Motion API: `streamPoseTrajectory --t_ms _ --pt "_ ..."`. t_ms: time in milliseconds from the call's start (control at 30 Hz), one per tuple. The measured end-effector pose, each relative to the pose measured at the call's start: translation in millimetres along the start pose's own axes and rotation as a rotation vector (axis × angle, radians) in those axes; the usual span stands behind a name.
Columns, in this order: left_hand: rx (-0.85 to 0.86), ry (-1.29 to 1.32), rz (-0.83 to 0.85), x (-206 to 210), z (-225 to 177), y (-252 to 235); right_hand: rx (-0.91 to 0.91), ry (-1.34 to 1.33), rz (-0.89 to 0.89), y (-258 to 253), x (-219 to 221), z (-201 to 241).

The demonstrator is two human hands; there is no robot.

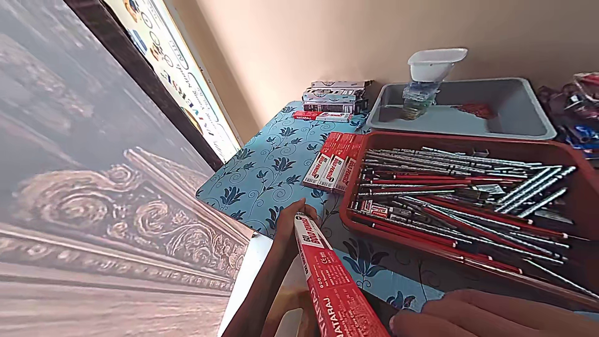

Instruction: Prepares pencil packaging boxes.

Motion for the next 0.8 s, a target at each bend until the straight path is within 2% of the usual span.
streamPoseTrajectory --t_ms 167,267,367,467,633,800 --pt "0.063 -0.053 0.048 -4.3 -6.3 -4.2 0.059 -0.239 0.011 2.5 10.0 -11.2" --pt "0.200 -0.055 0.035 -11.8 -17.8 -7.9 0.105 -0.291 0.019 2.8 16.2 -16.8" --pt "0.387 -0.041 -0.022 -22.3 -37.6 -5.7 0.222 -0.445 -0.045 3.0 24.0 -27.9" --pt "0.473 0.012 -0.072 -29.4 -52.0 -0.8 0.299 -0.543 -0.123 3.6 25.7 -39.3" --pt "0.465 0.067 -0.184 -35.1 -54.5 1.9 0.311 -0.257 -0.288 3.2 19.4 -36.8" --pt "0.357 0.128 -0.176 -31.8 -37.8 -6.9 0.176 -0.003 -0.467 5.0 13.1 -29.0"
Point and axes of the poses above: each hand's wrist, its own y-axis away from the middle knuckle, its own x-axis out of the palm, z = x × y, the point moved 7 cm from there along -y, towards the middle knuckle, and after that the axes turned 11 degrees about -z, right-handed, at the moved point
